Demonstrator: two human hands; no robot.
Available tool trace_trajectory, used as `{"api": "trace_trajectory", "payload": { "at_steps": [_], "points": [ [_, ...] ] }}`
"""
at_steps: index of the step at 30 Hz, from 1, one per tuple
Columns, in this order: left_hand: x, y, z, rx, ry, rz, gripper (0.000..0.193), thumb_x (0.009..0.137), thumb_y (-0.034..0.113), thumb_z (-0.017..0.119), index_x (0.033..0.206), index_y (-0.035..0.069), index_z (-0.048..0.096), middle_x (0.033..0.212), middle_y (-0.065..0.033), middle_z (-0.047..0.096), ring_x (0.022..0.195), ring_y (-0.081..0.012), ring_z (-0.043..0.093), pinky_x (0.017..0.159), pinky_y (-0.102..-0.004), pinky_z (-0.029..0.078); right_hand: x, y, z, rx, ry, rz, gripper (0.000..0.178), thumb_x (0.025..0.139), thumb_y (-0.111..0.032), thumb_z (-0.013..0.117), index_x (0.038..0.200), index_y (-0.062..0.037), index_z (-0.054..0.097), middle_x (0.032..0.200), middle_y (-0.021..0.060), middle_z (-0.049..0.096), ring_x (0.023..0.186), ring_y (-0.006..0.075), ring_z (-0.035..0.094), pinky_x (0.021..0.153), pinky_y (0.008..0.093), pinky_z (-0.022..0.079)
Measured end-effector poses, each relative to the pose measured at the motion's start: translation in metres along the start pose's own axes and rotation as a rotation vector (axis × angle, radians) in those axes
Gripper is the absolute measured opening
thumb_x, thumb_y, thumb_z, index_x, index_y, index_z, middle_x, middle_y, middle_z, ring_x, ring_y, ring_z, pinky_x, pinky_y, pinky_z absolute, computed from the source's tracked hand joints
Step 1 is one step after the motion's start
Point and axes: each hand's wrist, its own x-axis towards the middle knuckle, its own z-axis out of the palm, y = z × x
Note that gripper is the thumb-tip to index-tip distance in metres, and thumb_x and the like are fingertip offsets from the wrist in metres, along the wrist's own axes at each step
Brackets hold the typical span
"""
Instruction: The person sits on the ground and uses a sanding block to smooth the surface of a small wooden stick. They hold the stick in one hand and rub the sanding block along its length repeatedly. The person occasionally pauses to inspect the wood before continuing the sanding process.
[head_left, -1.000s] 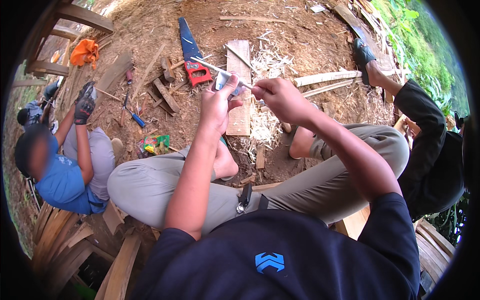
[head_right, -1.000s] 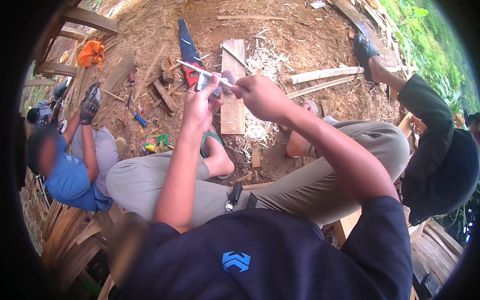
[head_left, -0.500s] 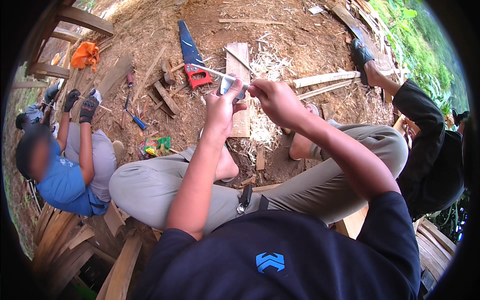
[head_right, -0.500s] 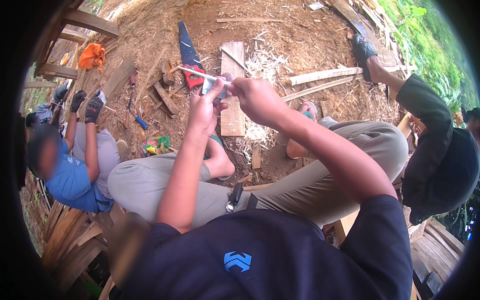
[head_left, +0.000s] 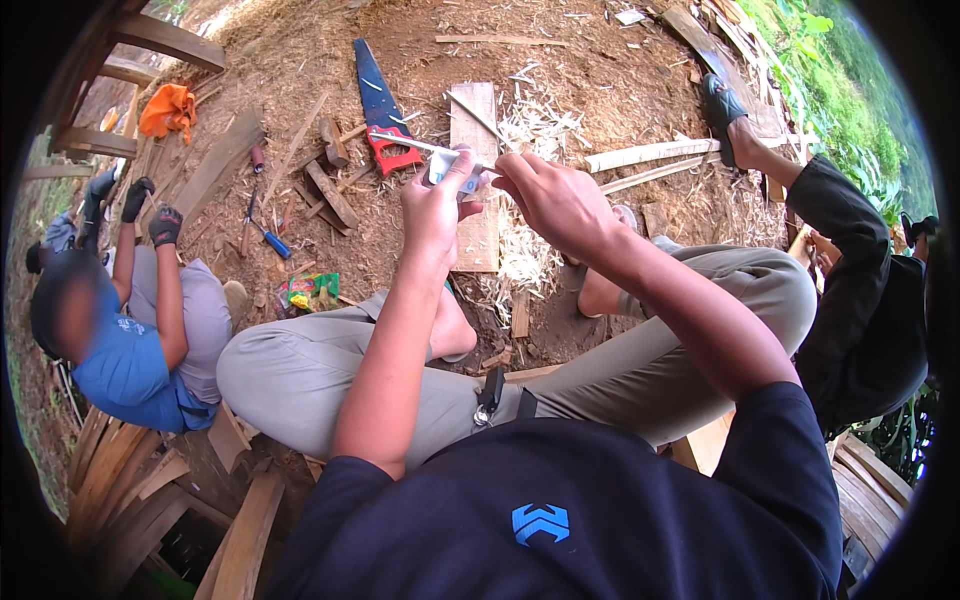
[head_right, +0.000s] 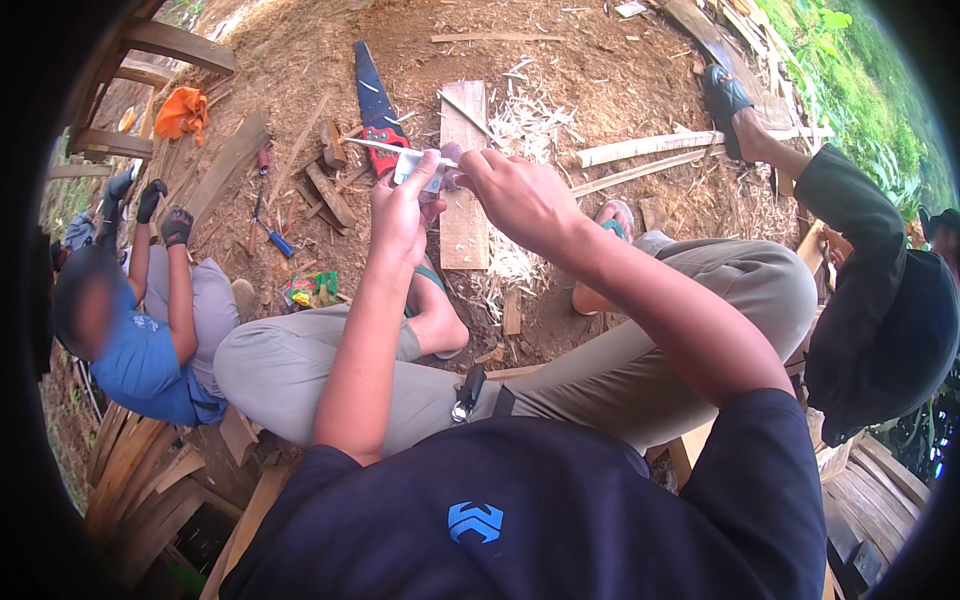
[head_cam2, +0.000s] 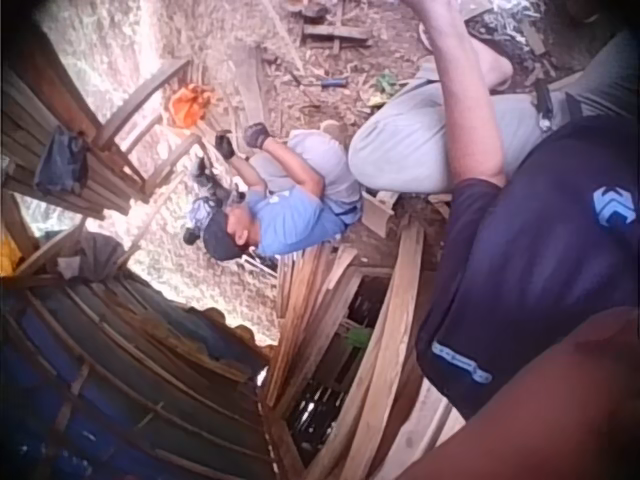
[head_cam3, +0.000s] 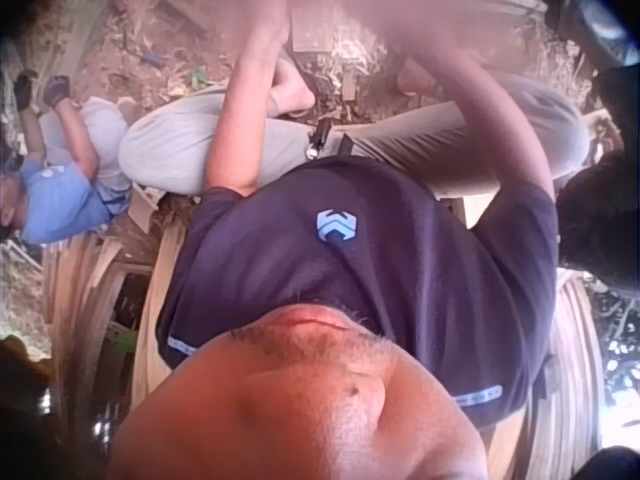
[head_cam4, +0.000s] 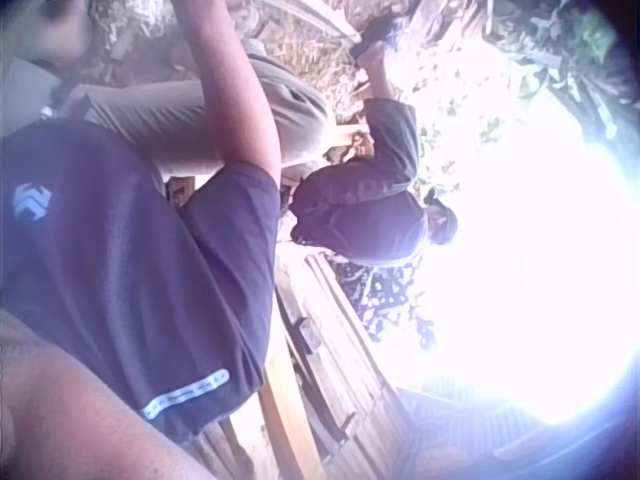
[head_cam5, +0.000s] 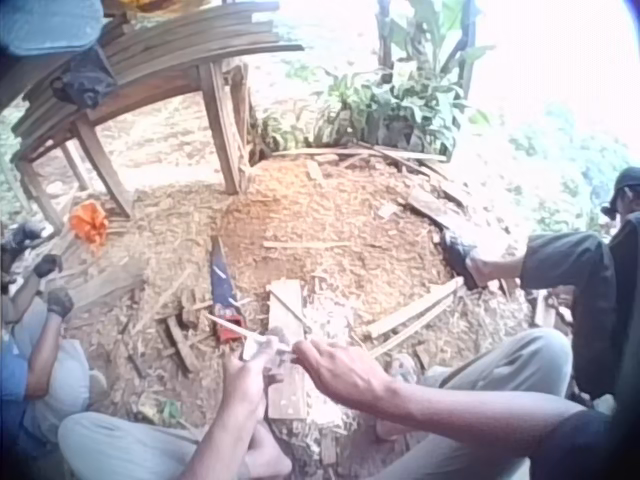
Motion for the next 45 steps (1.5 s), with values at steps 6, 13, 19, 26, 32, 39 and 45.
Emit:
{"api": "trace_trajectory", "payload": {
  "at_steps": [6,13,19,26,32,39,45],
  "points": [
    [0.005,0.005,-0.008,0.043,-0.031,0.009,0.024,0.089,0.023,0.070,0.105,0.005,0.066,0.088,-0.0044,0.070,0.073,-0.0109,0.067,0.050,-0.0197,0.050,0.005,0.010,0.015,0.449,-0.125,0.147,0.014,0.100,-0.018,0.049,0.097,-0.0063,0.056,0.062,0.0054,0.053,0.049,0.0199,0.052,0.045,0.0351,0.042],
    [0.008,0.023,-0.018,0.050,-0.147,0.126,0.017,0.089,0.021,0.070,0.095,0.005,0.069,0.087,-0.0041,0.070,0.070,-0.0091,0.065,0.049,-0.0203,0.048,0.017,0.019,-0.015,1.804,-0.750,0.730,0.023,0.102,-0.023,0.043,0.089,-0.0094,0.055,0.061,-0.0094,0.028,0.047,0.0029,0.022,0.041,0.0227,0.019],
    [0.001,-0.008,0.003,0.034,0.025,0.035,0.025,0.089,0.020,0.069,0.108,0.004,0.067,0.089,-0.0032,0.069,0.072,-0.0083,0.064,0.052,-0.0211,0.050,0.011,0.010,0.020,0.406,0.029,0.079,0.024,0.099,-0.025,0.050,0.087,-0.0044,0.055,0.061,0.0077,0.053,0.048,0.0233,0.049,0.045,0.0359,0.038],
    [0.001,0.006,0.002,0.062,-0.048,0.053,0.023,0.089,0.019,0.069,0.106,0.004,0.066,0.085,-0.0040,0.069,0.071,-0.0096,0.066,0.052,-0.0215,0.050,0.013,0.013,0.017,0.529,-0.032,0.104,0.027,0.101,-0.027,0.046,0.085,-0.0057,0.051,0.062,0.0039,0.051,0.047,0.0235,0.048,0.044,0.0358,0.039],
    [0.003,0.018,-0.011,0.030,-0.229,0.148,0.016,0.089,0.018,0.069,0.099,0.006,0.066,0.085,-0.0031,0.069,0.071,-0.0103,0.066,0.055,-0.0219,0.050,0.019,0.009,-0.019,1.799,-0.711,0.813,0.026,0.104,-0.031,0.039,0.084,-0.0161,0.046,0.060,-0.0113,0.023,0.046,0.0029,0.017,0.039,0.0211,0.014],
    [0.001,-0.014,0.008,0.010,0.039,0.053,0.027,0.089,0.023,0.070,0.109,0.005,0.066,0.089,-0.0025,0.069,0.075,-0.0089,0.065,0.055,-0.0237,0.052,0.007,0.001,0.005,0.034,0.023,0.051,0.024,0.098,-0.024,0.050,0.088,-0.0048,0.060,0.064,0.0139,0.059,0.061,0.0341,0.061,0.055,0.0443,0.045],
    [0.006,-0.012,0.001,-0.011,-0.014,0.012,0.026,0.090,0.023,0.070,0.107,0.005,0.067,0.086,-0.0012,0.067,0.071,-0.0061,0.061,0.055,-0.0210,0.047,0.006,0.012,0.022,0.284,-0.006,0.115,0.019,0.099,-0.022,0.046,0.093,-0.0072,0.056,0.062,0.0085,0.056,0.051,0.0287,0.055,0.048,0.0399,0.044]
  ]
}}
